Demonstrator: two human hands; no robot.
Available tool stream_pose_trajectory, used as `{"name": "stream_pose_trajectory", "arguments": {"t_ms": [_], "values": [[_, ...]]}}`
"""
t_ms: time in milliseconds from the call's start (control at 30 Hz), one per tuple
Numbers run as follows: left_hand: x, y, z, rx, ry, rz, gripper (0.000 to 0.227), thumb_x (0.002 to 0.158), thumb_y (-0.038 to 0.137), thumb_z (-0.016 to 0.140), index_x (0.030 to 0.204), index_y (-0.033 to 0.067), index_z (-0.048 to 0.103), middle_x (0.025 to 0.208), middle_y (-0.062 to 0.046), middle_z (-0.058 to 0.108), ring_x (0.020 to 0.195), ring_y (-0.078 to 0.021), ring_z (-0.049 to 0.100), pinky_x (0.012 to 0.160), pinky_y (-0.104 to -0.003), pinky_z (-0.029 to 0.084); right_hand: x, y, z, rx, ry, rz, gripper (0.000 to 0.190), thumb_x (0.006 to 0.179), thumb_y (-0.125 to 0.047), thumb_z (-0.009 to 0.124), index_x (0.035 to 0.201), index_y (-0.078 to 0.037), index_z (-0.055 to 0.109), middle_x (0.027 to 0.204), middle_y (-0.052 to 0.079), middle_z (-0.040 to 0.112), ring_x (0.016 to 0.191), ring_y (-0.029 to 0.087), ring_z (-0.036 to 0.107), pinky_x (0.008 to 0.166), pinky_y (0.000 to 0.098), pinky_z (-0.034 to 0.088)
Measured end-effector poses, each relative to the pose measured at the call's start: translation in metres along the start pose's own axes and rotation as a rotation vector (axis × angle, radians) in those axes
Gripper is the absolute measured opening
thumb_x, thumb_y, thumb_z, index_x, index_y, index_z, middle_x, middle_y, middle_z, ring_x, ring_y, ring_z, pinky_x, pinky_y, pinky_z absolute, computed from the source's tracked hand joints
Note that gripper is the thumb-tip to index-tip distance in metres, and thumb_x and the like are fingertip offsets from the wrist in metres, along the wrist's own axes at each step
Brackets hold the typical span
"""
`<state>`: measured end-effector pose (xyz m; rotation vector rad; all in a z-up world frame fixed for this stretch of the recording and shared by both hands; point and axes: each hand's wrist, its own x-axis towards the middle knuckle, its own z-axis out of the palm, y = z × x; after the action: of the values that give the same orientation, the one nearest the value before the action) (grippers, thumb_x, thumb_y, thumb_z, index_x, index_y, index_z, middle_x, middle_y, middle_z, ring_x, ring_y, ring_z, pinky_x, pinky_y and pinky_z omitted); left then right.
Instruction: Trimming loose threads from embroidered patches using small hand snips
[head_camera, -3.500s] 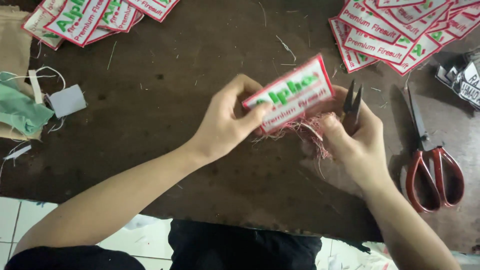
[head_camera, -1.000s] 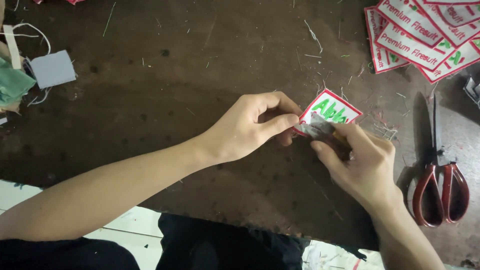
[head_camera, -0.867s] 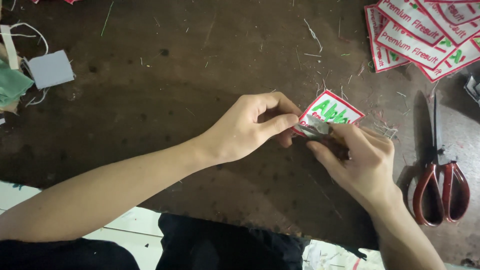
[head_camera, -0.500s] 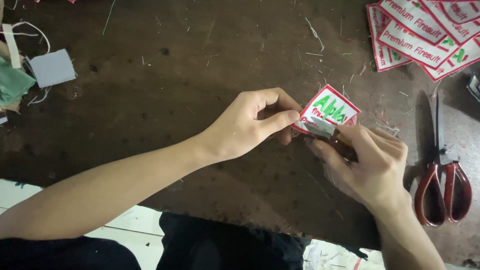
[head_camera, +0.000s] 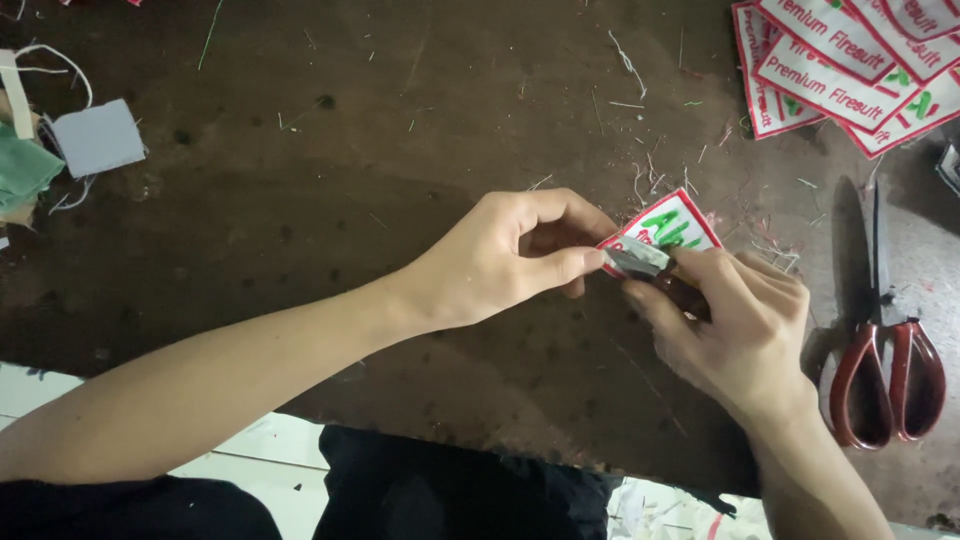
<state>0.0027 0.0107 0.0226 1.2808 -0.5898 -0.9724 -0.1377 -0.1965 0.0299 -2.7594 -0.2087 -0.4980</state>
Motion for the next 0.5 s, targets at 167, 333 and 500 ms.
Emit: {"name": "stream_pose_trajectory", "arguments": {"t_ms": [167, 333, 500], "values": [[-0.0002, -0.0006, 0.0008, 0.010, 0.008, 0.019, 0.018, 0.095, 0.014, 0.066, 0.111, 0.0055, 0.072, 0.097, -0.003, 0.074, 0.075, -0.0106, 0.069, 0.077, -0.021, 0.059, 0.0002, -0.0004, -0.0001, -0.004, -0.039, -0.014, 0.030, 0.101, -0.020, 0.078, 0.085, -0.002, 0.060, 0.064, 0.007, 0.050, 0.055, 0.026, 0.042, 0.058, 0.0388, 0.038], [-0.0005, -0.0004, -0.0002, 0.045, 0.030, 0.058, 0.018, 0.096, 0.017, 0.066, 0.108, 0.0064, 0.072, 0.088, -0.002, 0.069, 0.073, -0.0085, 0.066, 0.075, -0.021, 0.056, -0.0030, 0.0028, -0.0053, 0.004, -0.006, 0.017, 0.026, 0.099, -0.015, 0.081, 0.085, 0.000, 0.066, 0.067, 0.008, 0.057, 0.055, 0.025, 0.049, 0.062, 0.0386, 0.043], [0.0008, -0.0032, -0.0017, -0.056, 0.056, 0.015, 0.015, 0.098, 0.015, 0.062, 0.105, 0.0048, 0.069, 0.088, -0.006, 0.073, 0.074, -0.0141, 0.073, 0.075, -0.023, 0.062, -0.0006, 0.0056, -0.0059, -0.021, -0.048, -0.036, 0.035, 0.096, -0.030, 0.082, 0.092, 0.001, 0.066, 0.067, 0.005, 0.055, 0.056, 0.023, 0.048, 0.064, 0.0379, 0.041]]}}
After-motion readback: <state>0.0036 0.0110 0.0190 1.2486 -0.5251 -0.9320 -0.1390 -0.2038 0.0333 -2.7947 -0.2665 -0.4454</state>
